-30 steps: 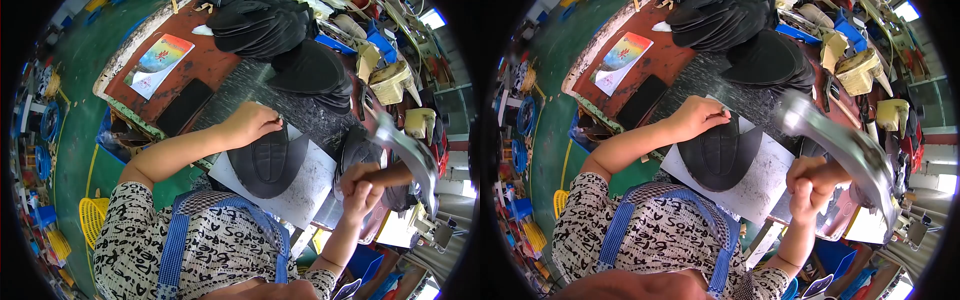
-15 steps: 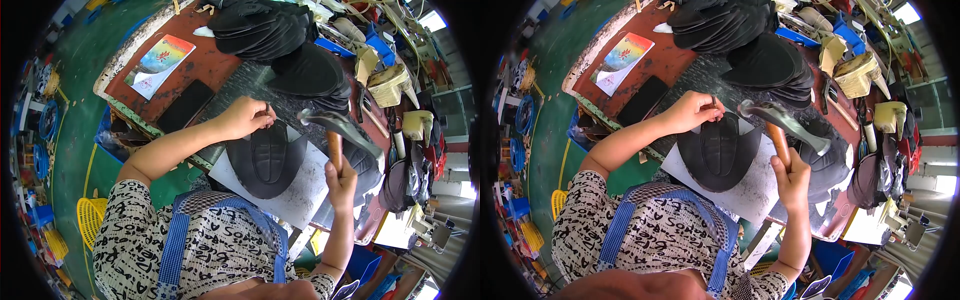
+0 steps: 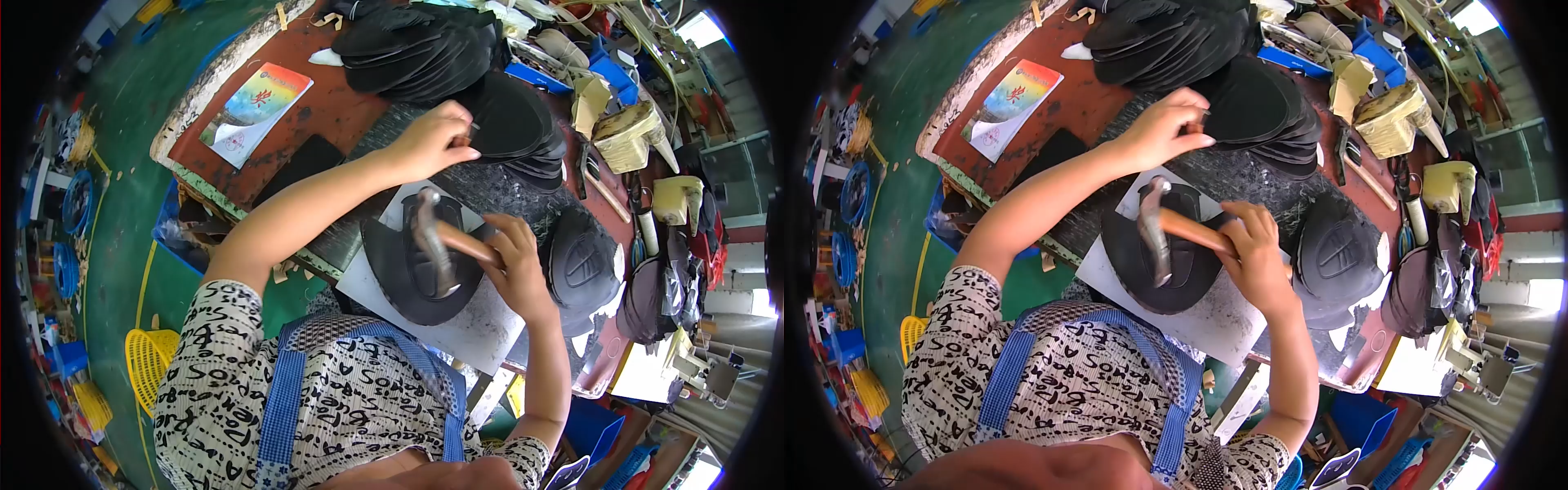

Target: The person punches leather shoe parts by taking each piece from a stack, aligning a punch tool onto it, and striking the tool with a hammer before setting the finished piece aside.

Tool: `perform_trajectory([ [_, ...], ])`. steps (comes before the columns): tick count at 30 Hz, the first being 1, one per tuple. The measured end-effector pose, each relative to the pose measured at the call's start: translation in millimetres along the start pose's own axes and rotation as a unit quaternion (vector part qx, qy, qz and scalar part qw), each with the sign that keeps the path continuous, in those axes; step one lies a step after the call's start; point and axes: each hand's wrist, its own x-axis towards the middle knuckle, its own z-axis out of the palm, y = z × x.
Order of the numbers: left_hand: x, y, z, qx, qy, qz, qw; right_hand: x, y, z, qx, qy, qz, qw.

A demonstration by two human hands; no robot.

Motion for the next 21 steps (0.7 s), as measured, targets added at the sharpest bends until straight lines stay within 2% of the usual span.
perform_trajectory([
  [1,12,-2,11,0.054,0.008,0.052,0.997,5,2,3,-0.042,0.005,-0.044,0.998],
  [4,32,-8,39,0.122,-0.031,0.105,0.986,10,7,3,-0.058,-0.044,-0.053,0.996],
  [7,44,-17,28,0.069,-0.103,-0.007,0.992,-13,2,-36,-0.014,-0.044,0.039,0.998],
  [8,44,-10,13,0.009,-0.069,-0.022,0.997,-25,4,-53,-0.038,-0.019,0.065,0.997],
  [9,43,-13,2,0.059,-0.038,-0.008,0.998,-39,12,-74,-0.063,0.003,0.089,0.994],
  [11,32,26,-28,0.047,-0.024,0.072,0.996,-73,35,-115,-0.063,0.015,0.218,0.974],
  [13,-5,75,-55,0.022,-0.141,0.108,0.984,-102,60,-139,-0.098,0.050,0.251,0.962],
  [14,-30,88,-58,-0.002,-0.203,0.133,0.970,-107,64,-143,-0.200,0.082,0.183,0.959],
  [15,-53,98,-65,-0.023,-0.261,0.156,0.952,-109,64,-140,-0.218,0.087,0.181,0.955],
  [17,-96,98,-69,-0.015,-0.412,0.076,0.908,-115,63,-135,-0.255,0.096,0.178,0.946],
  [19,-92,95,-73,-0.078,-0.307,0.049,0.947,-113,38,-110,-0.092,0.073,0.312,0.943],
  [20,-86,92,-73,-0.107,-0.299,-0.110,0.942,-106,22,-93,0.001,0.066,0.372,0.926],
  [21,-74,86,-73,-0.078,-0.277,-0.130,0.949,-97,7,-75,0.093,0.059,0.426,0.898],
])
